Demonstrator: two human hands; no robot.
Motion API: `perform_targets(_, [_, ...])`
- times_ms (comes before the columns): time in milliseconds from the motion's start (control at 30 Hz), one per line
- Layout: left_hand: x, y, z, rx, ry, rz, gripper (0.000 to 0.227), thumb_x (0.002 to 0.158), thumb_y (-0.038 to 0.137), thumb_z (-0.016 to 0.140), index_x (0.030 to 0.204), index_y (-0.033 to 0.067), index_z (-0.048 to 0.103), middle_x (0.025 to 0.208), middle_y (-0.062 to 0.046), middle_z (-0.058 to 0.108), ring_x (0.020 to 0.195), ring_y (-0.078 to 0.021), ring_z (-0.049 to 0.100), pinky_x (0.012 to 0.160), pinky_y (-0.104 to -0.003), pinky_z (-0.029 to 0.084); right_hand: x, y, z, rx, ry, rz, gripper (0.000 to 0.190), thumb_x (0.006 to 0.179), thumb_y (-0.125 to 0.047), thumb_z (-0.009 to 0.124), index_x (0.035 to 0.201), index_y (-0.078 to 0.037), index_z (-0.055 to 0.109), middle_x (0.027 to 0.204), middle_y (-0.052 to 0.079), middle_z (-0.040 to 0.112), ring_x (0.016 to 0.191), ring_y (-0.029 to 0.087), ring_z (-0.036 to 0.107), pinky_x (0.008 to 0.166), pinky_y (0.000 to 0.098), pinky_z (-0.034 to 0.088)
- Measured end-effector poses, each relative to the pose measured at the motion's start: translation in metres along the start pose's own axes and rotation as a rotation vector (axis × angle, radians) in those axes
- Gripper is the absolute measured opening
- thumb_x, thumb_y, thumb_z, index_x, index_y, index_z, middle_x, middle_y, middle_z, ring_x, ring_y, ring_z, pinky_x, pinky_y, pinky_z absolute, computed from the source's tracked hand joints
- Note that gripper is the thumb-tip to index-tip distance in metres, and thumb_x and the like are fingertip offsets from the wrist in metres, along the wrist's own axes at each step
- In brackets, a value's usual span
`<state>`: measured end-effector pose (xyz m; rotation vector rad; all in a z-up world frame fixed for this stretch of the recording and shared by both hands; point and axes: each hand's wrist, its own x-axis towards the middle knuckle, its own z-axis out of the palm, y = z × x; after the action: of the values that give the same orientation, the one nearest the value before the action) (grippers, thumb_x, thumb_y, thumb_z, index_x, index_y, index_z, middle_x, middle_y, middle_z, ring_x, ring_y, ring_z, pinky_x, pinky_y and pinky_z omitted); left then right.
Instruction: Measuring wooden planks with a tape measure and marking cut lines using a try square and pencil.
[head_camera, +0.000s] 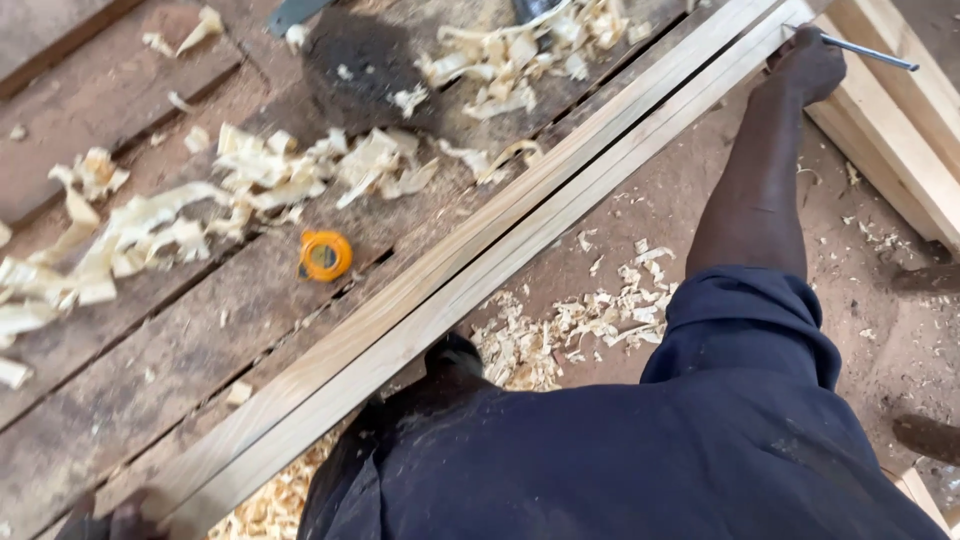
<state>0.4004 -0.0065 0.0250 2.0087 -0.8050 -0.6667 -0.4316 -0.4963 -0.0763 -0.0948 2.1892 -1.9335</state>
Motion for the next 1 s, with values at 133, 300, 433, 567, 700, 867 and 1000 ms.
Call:
perform_targets(133, [-0.015,0.013,-0.002,-0.01,0.015,-0.057,0.058,0.115,0.024,0.056,0.165,-0.0036,0.043,0.119,-0.019,0.063,0.085,-0.0212,0.057,0.069,-0.03,0.047,-0.068,-0.005,-0.026,-0.164,0.053,0.026,0.017,0.073,-0.011,0.07,0.067,-0.002,0.083,0.052,0.005,0.073,0.044,0.014,0.071,0.036,0.0276,0.056])
perform_targets(300, [-0.013,0.022,0.01,-0.149,0.063,0.003,0.052,0.106,0.009,0.058,0.154,-0.0093,0.049,0.111,-0.016,0.071,0.064,-0.0104,0.056,0.047,-0.023,0.047,-0.158,0.031,-0.055,0.091,-0.041,0.015,0.006,0.079,0.0,0.076,0.076,0.002,0.072,0.06,0.013,0.076,0.046,0.019,0.07,0.038,0.0345,0.058])
perform_targets(433, [-0.006,0.017,-0.005,-0.106,-0.128,-0.009,0.022,0.097,0.018,0.056,0.11,0.0072,0.071,0.163,-0.021,0.045,0.06,-0.0107,0.056,0.047,-0.022,0.043,-0.273,0.047,-0.105,0.192,-0.09,-0.025,0.013,0.073,0.004,0.081,0.071,0.006,0.068,0.061,0.02,0.075,0.048,0.026,0.073,0.04,0.0411,0.066])
perform_targets(567, [-0.006,0.028,-0.043,-0.168,-0.303,-0.156,0.062,0.092,0.024,0.061,0.149,-0.0007,0.053,0.104,0.001,0.076,0.062,-0.0058,0.052,0.055,-0.023,0.051,-0.385,0.059,-0.157,0.317,-0.234,0.002,0.016,0.08,0.005,0.075,0.074,0.004,0.06,0.06,0.014,0.058,0.05,0.024,0.058,0.044,0.0414,0.048])
perform_targets(700, [-0.012,0.025,-0.084,-0.362,-0.41,-0.174,0.057,0.094,0.018,0.059,0.149,0.0014,0.053,0.107,-0.007,0.077,0.052,-0.0071,0.048,0.046,-0.025,0.043,-0.482,0.029,-0.181,0.178,-0.173,0.072,0.012,0.08,0.005,0.078,0.075,0.005,0.066,0.062,0.014,0.065,0.051,0.021,0.062,0.044,0.0358,0.057])
perform_targets(867, [-0.013,-0.005,-0.14,-0.361,-0.416,-0.174,0.057,0.095,0.018,0.059,0.148,-0.0016,0.051,0.108,-0.007,0.076,0.05,-0.0088,0.047,0.04,-0.025,0.037,-0.467,0.078,-0.198,0.276,-0.228,0.103,0.023,0.079,0.011,0.075,0.072,0.002,0.055,0.058,0.013,0.054,0.048,0.02,0.051,0.043,0.0386,0.04])
perform_targets(1000, [-0.005,-0.029,-0.182,-0.341,-0.324,-0.15,0.059,0.093,0.019,0.058,0.149,0.0,0.052,0.107,-0.008,0.077,0.056,-0.0084,0.052,0.049,-0.026,0.043,-0.47,0.073,-0.189,0.453,-0.237,0.102,0.022,0.063,0.011,0.078,0.056,0.005,0.058,0.049,0.02,0.057,0.041,0.029,0.055,0.038,0.0452,0.047])
